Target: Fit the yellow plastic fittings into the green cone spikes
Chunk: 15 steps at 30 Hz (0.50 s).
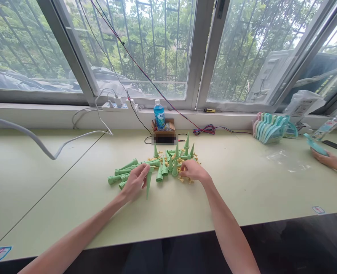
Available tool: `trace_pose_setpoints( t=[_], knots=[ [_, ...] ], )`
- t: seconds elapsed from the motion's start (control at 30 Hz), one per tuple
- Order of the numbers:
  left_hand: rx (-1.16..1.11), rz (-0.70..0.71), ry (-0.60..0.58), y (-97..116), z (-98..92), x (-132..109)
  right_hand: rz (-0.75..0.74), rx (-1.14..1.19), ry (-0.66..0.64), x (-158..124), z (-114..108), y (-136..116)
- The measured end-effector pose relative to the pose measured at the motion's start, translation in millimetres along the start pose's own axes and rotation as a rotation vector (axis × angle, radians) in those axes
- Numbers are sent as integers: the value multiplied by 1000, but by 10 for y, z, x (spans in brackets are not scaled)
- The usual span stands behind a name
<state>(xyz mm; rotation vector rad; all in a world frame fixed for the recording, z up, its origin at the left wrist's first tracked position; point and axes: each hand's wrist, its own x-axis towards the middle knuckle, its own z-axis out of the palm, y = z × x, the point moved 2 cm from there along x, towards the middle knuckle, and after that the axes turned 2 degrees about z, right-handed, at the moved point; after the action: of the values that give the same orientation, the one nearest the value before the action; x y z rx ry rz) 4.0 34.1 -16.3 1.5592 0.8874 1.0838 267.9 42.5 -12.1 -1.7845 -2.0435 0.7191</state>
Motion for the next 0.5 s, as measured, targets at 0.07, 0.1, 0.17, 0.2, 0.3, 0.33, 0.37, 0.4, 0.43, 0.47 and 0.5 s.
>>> trace_pose_setpoints(
  t=[0.07,0.1,0.17,0.2,0.3,0.33,0.37,0.4,0.43,0.47,0.5],
  knots=[
    [7,-3,0,8,0,-4,-4,-4,9,3,3,-2],
    [12,-4,0,13,0,-6,-6,-5,12,4,5,-2],
    [19,-2,-1,20,2,-10,-8,-4,16,6,6,1],
    [21,1,-1,21,3,-11,-11,-3,17,6,5,3],
    [23,7,1,17,6,-11,-23,-1,18,-1,-15,5],
    [21,5,4,15,6,-10,-27,0,21,-8,-29,3],
    [20,2,7,13,7,-10,-32,2,28,-18,-48,-2],
    [20,-1,8,13,7,-10,-37,4,39,-32,-71,-9],
    [21,-3,9,16,8,-10,-39,9,50,-49,-99,-18],
    [24,-4,9,20,9,-11,-44,19,61,-70,-128,-30],
    [27,-4,9,27,10,-13,-47,36,62,-93,-155,-45]
  ],
)
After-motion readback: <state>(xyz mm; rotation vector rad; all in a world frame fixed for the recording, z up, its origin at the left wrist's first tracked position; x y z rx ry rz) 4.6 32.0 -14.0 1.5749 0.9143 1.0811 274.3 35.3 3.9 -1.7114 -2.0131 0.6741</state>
